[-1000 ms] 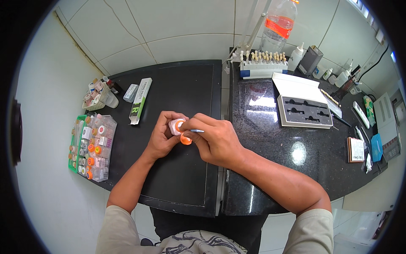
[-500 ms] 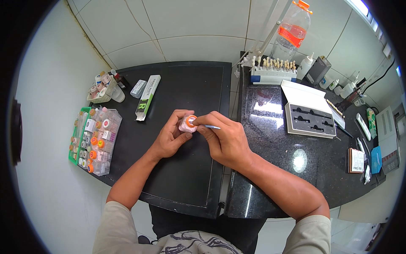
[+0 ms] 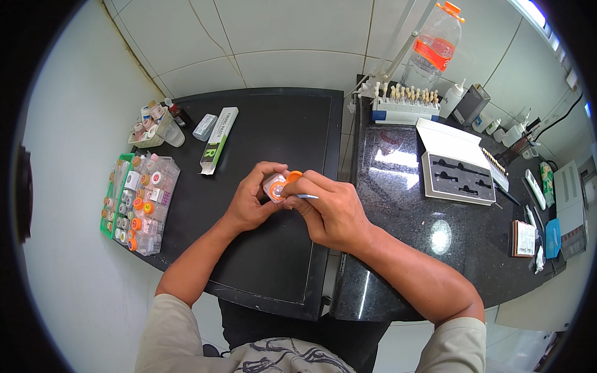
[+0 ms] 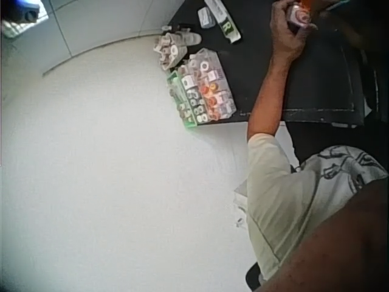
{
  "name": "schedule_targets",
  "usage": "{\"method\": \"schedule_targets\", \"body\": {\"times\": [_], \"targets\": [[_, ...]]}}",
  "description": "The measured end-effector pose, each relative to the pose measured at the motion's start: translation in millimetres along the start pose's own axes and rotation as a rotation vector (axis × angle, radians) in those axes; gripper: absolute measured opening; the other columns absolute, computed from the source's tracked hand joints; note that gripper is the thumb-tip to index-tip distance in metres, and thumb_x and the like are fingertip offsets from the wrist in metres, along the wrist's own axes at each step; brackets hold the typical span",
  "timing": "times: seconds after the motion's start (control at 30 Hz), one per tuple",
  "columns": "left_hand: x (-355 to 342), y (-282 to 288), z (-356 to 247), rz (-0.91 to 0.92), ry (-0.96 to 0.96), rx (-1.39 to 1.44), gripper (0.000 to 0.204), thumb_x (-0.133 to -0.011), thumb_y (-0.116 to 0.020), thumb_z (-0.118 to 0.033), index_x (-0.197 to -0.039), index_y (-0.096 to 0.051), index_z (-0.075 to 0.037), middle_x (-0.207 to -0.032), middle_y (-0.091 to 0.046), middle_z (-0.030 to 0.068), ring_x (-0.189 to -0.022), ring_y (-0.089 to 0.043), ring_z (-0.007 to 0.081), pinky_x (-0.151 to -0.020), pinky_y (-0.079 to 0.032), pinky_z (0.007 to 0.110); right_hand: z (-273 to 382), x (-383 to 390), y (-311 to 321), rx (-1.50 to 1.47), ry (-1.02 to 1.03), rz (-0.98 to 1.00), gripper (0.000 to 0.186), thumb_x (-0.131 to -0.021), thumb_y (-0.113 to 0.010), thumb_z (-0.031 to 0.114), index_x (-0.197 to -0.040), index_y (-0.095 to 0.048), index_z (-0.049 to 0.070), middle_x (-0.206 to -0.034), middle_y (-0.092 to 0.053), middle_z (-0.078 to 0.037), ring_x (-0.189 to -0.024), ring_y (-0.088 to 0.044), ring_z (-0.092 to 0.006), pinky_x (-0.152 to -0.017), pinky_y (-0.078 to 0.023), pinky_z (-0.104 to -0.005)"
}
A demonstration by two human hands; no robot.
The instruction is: Applying dental stains and glazes to a crown or bridge on a stone model using an applicator brush.
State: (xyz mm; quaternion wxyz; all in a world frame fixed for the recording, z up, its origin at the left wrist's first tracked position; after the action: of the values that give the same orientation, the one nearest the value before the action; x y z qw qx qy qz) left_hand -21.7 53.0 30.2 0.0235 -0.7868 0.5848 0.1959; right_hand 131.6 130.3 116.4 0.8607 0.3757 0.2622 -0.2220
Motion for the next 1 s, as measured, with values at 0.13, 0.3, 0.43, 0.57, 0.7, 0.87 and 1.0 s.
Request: {"method": "schedule_targets", "body": {"times": [0.13, 0.3, 0.43, 0.57, 0.7, 0.87, 1.0], "targets": [[0.7, 1.6, -12.6, -0.011, -0.173, -0.418, 0.064, -0.083, -0.094, -0.014, -0.131, -0.053, -0.005, -0.125, -0.067, 0.0125, -0.114, -0.071, 0.0209, -0.094, -0.059, 0.035, 1.7, -1.1, -0.4, 0.027, -0.032, 0.007, 0.015, -0.097, -0.074, 0.004, -0.111, -0.071, 0.008, -0.094, -0.07, -0.01, -0.074, -0.074, -0.0301, -0.061, -0.057, -0.0381], [7.5, 2.5, 14.4, -0.054, 0.144, 0.002, 0.067, -0.08, -0.097, -0.015, -0.128, -0.052, -0.005, -0.119, -0.066, 0.0114, -0.109, -0.068, 0.0191, -0.094, -0.056, 0.035, -1.5, 0.3, -7.8, -0.005, -0.042, 0.075, 0.017, -0.096, -0.073, 0.001, -0.112, -0.071, 0.007, -0.094, -0.07, -0.01, -0.074, -0.074, -0.0298, -0.06, -0.057, -0.0378], [5.0, 3.3, 2.7, 0.005, 0.063, -0.122, 0.058, -0.086, -0.088, -0.009, -0.131, -0.052, -0.003, -0.12, -0.061, 0.0093, -0.113, -0.066, 0.0184, -0.099, -0.055, 0.032, 5.7, -1.3, 2.8, -0.032, 0.025, -0.036, 0.016, -0.096, -0.073, 0.001, -0.112, -0.071, 0.006, -0.094, -0.07, -0.01, -0.074, -0.073, -0.0302, -0.061, -0.057, -0.0379], [5.9, -2.0, -7.0, 0.041, -0.015, -0.022, 0.055, -0.098, -0.07, -0.003, -0.148, -0.048, 0.0, -0.131, -0.052, 0.0086, -0.122, -0.061, 0.0177, -0.111, -0.052, 0.036, -0.2, -1.0, -3.0, -0.002, -0.036, 0.032, 0.016, -0.097, -0.073, 0.002, -0.112, -0.071, 0.007, -0.094, -0.07, -0.01, -0.073, -0.073, -0.0305, -0.06, -0.057, -0.0385], [4.1, -2.4, -2.7, 0.051, -0.041, -0.058, 0.058, -0.098, -0.068, -0.001, -0.152, -0.047, 0.0, -0.137, -0.049, 0.0101, -0.125, -0.061, 0.0196, -0.111, -0.052, 0.036, 0.6, -0.5, 0.7, -0.014, -0.031, -0.007, 0.018, -0.097, -0.073, 0.002, -0.114, -0.071, 0.008, -0.096, -0.07, -0.01, -0.076, -0.074, -0.0315, -0.061, -0.058, -0.0387], [2.7, -1.6, 3.6, 0.035, -0.075, 0.022, 0.059, -0.097, -0.073, 0.0, -0.15, -0.047, 0.0, -0.142, -0.05, 0.0129, -0.138, -0.061, 0.0259, -0.114, -0.052, 0.037, -3.3, -0.6, -1.2, 0.027, -0.055, -0.02, 0.017, -0.097, -0.073, 0.002, -0.113, -0.072, 0.008, -0.097, -0.072, -0.01, -0.078, -0.075, -0.0309, -0.062, -0.059, -0.0389], [2.0, -4.1, -1.1, 0.047, -0.142, 0.004, 0.056, -0.095, -0.079, -0.003, -0.142, -0.048, -0.002, -0.142, -0.052, 0.0143, -0.139, -0.061, 0.0273, -0.114, -0.053, 0.038, -0.6, -0.4, -3.5, -0.043, -0.008, 0.024, 0.018, -0.096, -0.073, 0.001, -0.112, -0.073, 0.008, -0.097, -0.072, -0.009, -0.076, -0.075, -0.029, -0.062, -0.059, -0.0389]]}}
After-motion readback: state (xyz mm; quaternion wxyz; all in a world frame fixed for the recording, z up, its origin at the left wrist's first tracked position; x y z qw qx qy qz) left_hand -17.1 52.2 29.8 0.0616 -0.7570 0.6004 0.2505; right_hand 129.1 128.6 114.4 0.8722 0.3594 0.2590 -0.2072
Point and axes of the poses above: each hand's wrist, its own x-axis away from the middle knuckle, its own y-axis out of the back of the hand, z = x × y, the point moved 8 cm from there along -x, towards the middle knuckle
